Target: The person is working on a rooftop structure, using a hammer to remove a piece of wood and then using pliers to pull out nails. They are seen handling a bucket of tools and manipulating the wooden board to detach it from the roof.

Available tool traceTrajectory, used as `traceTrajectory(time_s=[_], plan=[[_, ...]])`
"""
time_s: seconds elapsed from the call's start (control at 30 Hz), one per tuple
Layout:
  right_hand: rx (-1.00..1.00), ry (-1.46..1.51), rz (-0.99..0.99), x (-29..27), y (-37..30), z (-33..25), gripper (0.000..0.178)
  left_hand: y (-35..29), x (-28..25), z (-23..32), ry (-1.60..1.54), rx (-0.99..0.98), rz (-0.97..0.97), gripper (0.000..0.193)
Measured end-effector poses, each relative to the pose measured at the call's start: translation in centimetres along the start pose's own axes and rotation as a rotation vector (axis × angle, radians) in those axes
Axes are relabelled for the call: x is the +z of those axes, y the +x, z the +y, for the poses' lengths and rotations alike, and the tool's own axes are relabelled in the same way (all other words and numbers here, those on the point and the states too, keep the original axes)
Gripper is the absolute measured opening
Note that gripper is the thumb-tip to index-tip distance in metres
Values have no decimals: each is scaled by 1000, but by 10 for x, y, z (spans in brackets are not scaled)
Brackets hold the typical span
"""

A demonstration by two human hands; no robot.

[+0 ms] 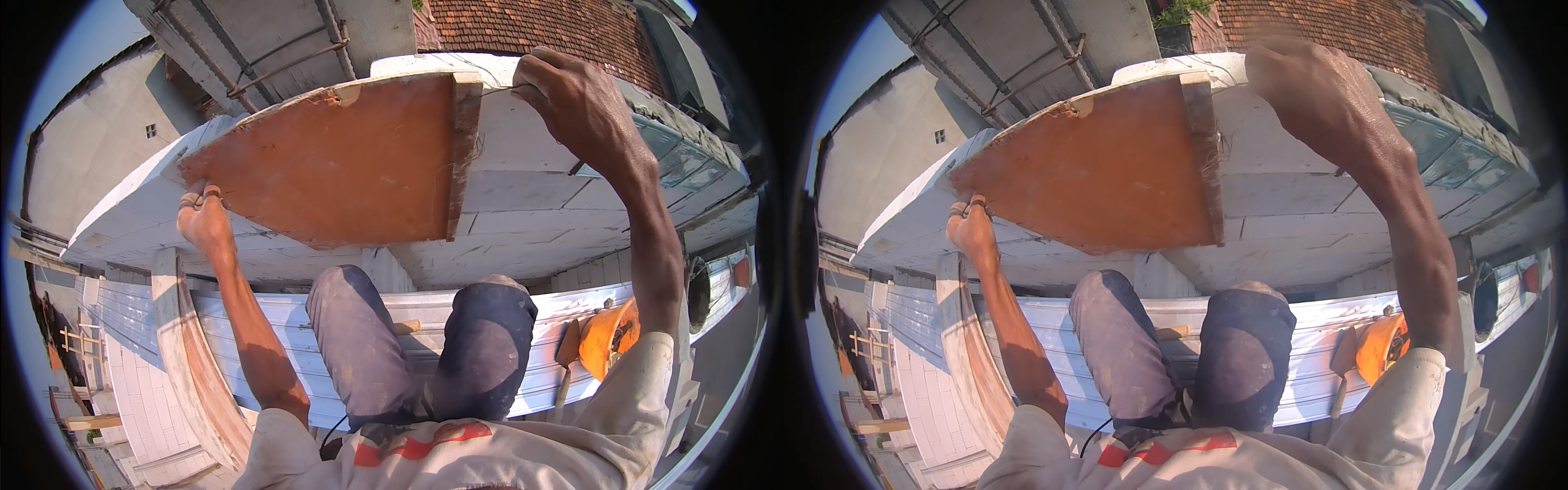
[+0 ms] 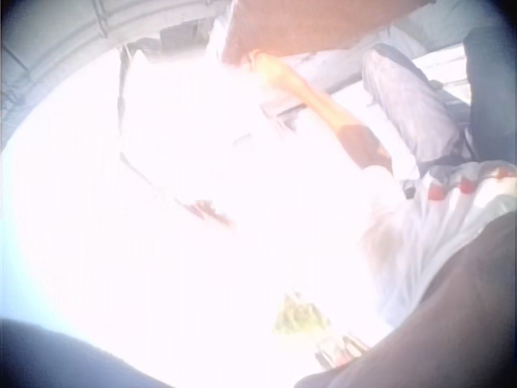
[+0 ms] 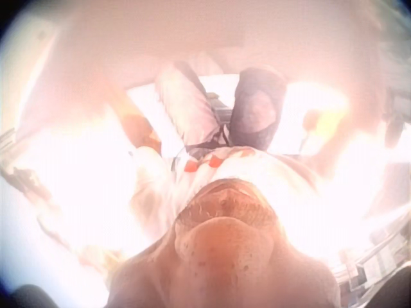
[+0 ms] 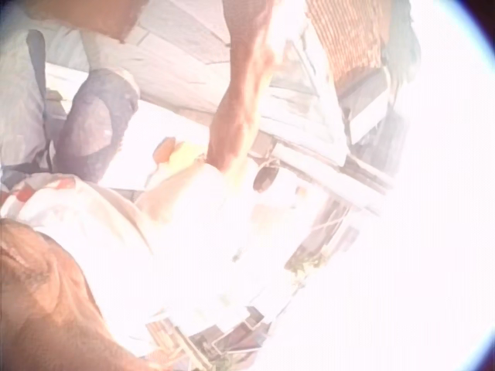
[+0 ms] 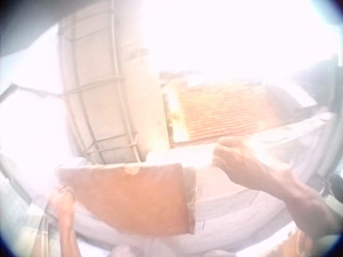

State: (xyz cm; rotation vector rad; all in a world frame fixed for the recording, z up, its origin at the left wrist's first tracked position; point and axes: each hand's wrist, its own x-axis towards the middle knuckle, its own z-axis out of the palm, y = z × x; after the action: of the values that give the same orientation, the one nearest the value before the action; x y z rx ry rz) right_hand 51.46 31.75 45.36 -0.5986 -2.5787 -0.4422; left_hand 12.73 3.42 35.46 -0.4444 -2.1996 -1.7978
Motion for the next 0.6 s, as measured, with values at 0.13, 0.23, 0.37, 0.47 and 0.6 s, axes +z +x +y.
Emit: traceTrajectory(time_s=[0.13,0.23,0.37,0.47,0.6], plan=[[134,208,-45,0,-3,-2,16,-5,6,3,-93,-13,19,10],[-22,34,77,-1,-5,-8,21,-6,11,1,-157,-20,28,17],[-125,73,55,-8,2,-14,37,-9,11,7,-136,-34,51,16],[165,270,-257,-23,26,-27,54,-8,13,3,-128,-32,43,17],[87,597,-275,-22,27,-8,84,-8,14,3,-157,-7,42,20]])
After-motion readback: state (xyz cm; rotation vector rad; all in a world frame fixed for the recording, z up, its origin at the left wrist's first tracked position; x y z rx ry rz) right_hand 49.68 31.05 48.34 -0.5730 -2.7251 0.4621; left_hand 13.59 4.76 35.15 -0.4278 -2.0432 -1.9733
